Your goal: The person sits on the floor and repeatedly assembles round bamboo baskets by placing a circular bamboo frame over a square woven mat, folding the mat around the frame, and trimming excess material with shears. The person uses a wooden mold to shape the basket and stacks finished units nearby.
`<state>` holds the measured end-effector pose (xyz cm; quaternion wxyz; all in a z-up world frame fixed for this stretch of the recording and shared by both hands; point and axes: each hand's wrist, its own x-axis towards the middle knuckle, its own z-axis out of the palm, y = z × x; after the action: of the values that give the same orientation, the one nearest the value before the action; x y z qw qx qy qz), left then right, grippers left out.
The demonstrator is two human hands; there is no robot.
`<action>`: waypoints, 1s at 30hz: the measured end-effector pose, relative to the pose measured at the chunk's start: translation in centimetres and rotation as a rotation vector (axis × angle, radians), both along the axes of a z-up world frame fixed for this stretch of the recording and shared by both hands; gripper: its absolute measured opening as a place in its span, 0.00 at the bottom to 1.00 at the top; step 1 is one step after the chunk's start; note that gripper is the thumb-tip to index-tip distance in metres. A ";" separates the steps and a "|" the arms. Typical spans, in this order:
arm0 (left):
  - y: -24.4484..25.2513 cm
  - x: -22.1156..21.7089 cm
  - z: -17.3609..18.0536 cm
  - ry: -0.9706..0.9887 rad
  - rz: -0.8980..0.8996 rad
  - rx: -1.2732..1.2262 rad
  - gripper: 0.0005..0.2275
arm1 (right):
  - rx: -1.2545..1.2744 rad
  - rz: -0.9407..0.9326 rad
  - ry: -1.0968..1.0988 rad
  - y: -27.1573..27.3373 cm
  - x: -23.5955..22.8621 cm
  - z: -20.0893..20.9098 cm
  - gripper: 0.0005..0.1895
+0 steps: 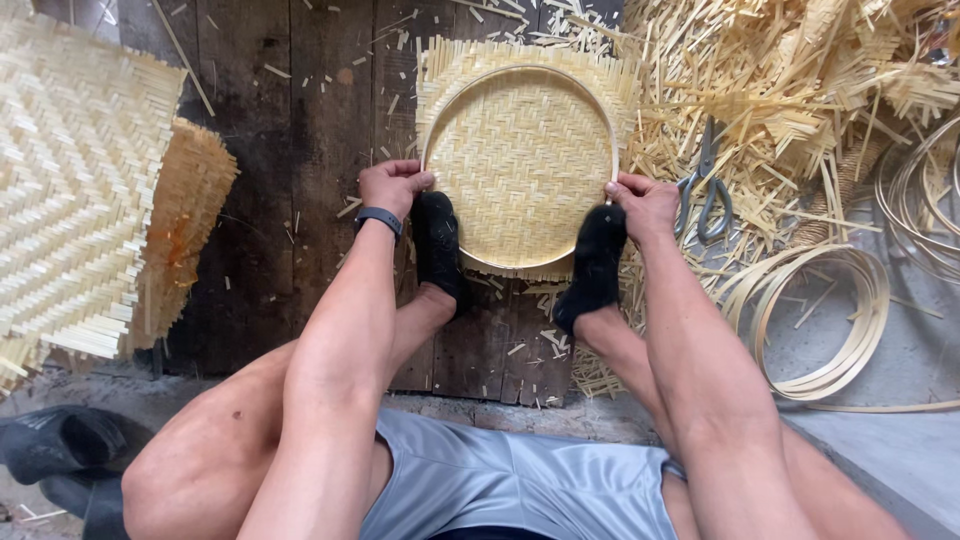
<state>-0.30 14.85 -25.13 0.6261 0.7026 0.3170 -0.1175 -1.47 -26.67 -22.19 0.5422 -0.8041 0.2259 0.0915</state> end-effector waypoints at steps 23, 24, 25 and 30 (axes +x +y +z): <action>-10.9 15.1 5.7 -0.148 -0.804 0.509 0.14 | -0.913 0.951 -0.494 16.7 -6.5 5.3 0.51; -11.0 15.3 5.8 -0.058 -0.779 0.462 0.14 | -0.892 0.934 -0.489 16.7 -6.3 5.8 0.49; -10.9 15.7 6.0 -0.131 -0.765 0.485 0.14 | -0.869 0.921 -0.491 16.7 -5.8 6.2 0.47; -11.0 15.8 5.9 -0.440 -0.780 0.678 0.13 | -0.535 0.660 -0.494 13.5 3.7 6.1 0.21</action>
<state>15.49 3.88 -19.19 0.3268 0.9377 -0.0846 -0.0826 2.22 -13.20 -16.10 0.2961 -0.9415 -0.1610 0.0036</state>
